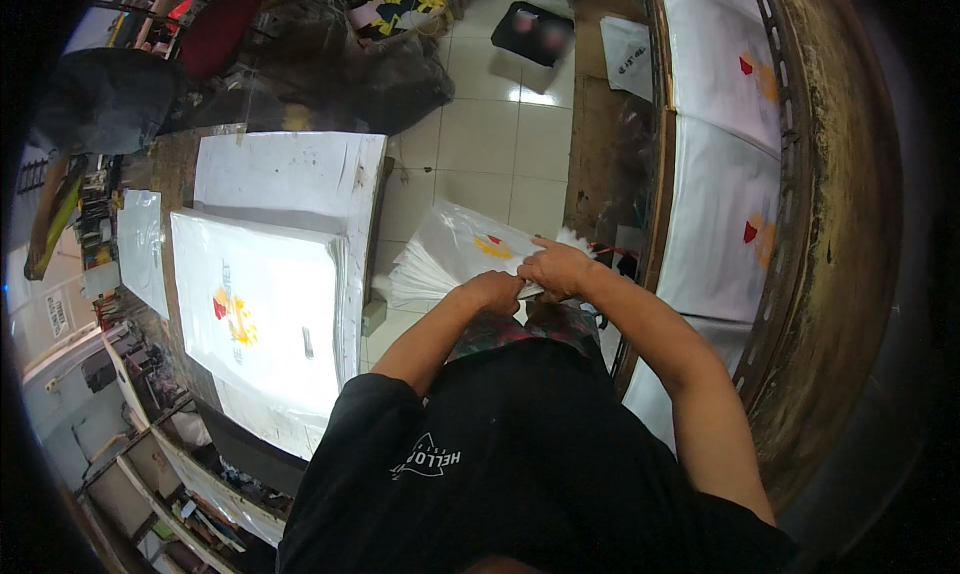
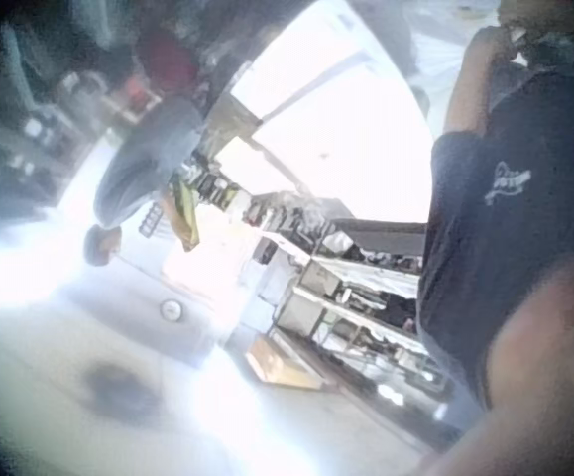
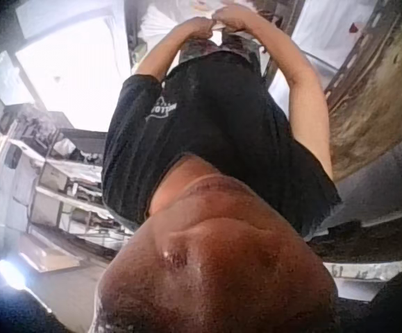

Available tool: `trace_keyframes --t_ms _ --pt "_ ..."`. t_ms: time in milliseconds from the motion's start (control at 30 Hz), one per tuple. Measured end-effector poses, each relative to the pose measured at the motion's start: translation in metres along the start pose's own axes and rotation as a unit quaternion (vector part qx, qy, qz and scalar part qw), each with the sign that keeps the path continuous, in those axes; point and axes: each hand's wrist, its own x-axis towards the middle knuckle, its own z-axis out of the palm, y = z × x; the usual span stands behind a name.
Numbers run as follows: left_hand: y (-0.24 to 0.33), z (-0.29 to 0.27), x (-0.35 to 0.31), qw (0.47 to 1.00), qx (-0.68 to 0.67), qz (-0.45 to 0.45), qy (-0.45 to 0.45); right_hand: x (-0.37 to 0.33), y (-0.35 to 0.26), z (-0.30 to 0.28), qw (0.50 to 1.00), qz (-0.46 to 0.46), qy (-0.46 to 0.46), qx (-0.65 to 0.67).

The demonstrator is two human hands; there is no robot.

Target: The person sits on the floor and repeatedly folds white plastic bags with a logo, smoothing them flat and stacking them. The person handles the bags one at a time, aligning edges and pressing them down before stacking the folded units.

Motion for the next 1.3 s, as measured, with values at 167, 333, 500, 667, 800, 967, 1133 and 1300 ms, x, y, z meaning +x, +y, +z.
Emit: trace_keyframes --t_ms 167,333,500,667,800,967,1133,1300 --pt "-0.029 0.047 0.0 0.998 0.017 0.024 -0.054 -0.007 -0.043 0.032 0.977 0.158 -0.075 0.119" --pt "-0.031 0.063 -0.01 0.995 0.001 0.028 -0.1 -0.008 -0.082 0.076 0.989 0.12 0.052 -0.074" --pt "-0.049 0.073 -0.003 0.995 -0.016 0.03 -0.095 -0.001 -0.081 0.093 0.992 0.117 0.025 -0.049" --pt "-0.072 0.056 0.028 0.997 -0.011 0.034 -0.063 0.024 -0.034 0.112 0.963 0.255 0.009 0.08" --pt "-0.113 0.024 0.076 0.998 0.002 0.057 -0.016 0.06 0.041 0.101 0.961 0.273 0.004 0.049" --pt "-0.139 -0.058 0.11 0.998 0.026 0.02 0.053 0.078 0.111 0.038 0.964 0.247 0.095 -0.014" --pt "-0.142 -0.115 0.129 0.984 0.105 -0.002 0.142 0.086 0.153 0.012 0.934 0.275 0.2 -0.112" --pt "-0.168 -0.104 0.166 0.958 0.227 0.032 0.172 0.1 0.168 0.062 0.896 0.283 0.289 -0.185"
